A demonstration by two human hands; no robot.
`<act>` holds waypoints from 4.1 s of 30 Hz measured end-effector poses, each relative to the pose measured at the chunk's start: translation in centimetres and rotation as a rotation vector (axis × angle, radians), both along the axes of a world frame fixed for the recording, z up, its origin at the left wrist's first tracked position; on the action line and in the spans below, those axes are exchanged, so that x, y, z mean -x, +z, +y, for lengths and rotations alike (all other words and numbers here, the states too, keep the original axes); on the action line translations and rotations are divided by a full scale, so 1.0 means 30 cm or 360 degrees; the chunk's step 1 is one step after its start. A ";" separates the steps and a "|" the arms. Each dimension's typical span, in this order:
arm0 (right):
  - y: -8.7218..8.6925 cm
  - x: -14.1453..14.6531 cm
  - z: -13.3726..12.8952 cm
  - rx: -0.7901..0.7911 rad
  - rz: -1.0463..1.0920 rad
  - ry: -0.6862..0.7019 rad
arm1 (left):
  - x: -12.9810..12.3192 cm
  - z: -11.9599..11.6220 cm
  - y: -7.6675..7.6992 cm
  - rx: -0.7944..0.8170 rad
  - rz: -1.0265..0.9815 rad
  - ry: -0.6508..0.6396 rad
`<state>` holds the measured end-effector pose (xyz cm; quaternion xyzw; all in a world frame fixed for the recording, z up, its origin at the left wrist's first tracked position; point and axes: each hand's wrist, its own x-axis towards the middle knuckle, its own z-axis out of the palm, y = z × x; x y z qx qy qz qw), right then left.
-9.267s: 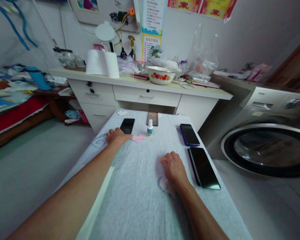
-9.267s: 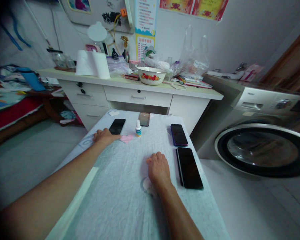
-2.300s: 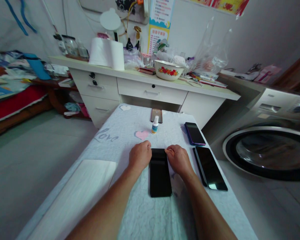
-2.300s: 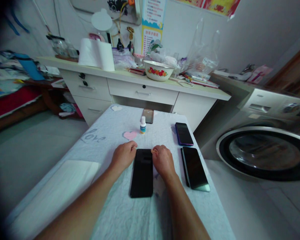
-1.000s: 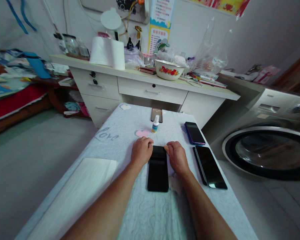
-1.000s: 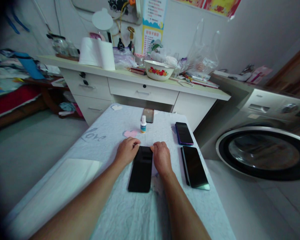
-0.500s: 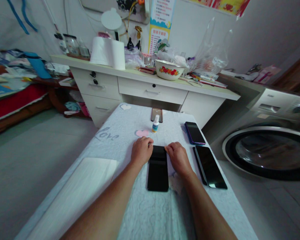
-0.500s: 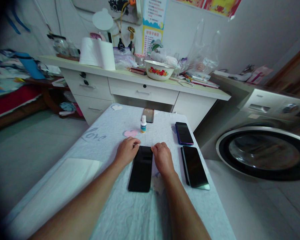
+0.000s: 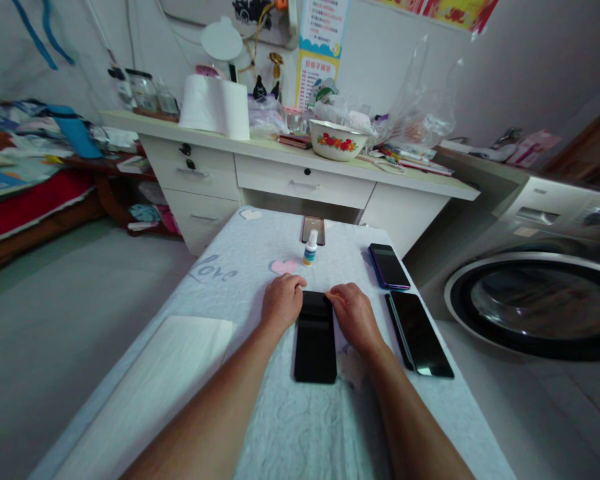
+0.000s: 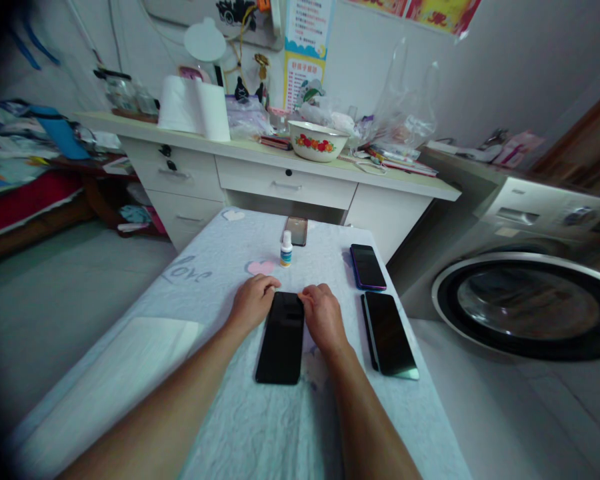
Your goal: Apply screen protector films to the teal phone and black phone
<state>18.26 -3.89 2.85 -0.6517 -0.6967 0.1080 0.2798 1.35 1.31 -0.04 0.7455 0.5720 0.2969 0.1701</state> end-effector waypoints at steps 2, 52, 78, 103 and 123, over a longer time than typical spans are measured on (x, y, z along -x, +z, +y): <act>-0.004 0.005 -0.001 0.0005 -0.0014 0.0011 | 0.000 0.003 -0.004 0.0012 -0.0006 0.0002; 0.013 0.126 0.036 0.0023 -0.0428 0.0445 | 0.022 -0.010 0.016 0.0088 0.0212 0.0032; -0.016 0.124 0.063 -0.0033 -0.0453 0.0375 | 0.020 -0.005 -0.002 0.0039 0.0187 0.0054; 0.026 0.063 -0.005 -0.0047 0.0187 0.0393 | 0.019 -0.013 0.046 0.0024 -0.0597 -0.0029; 0.025 0.071 -0.014 -0.0177 0.0477 0.0397 | 0.000 -0.053 0.080 0.0716 -0.1422 -0.0377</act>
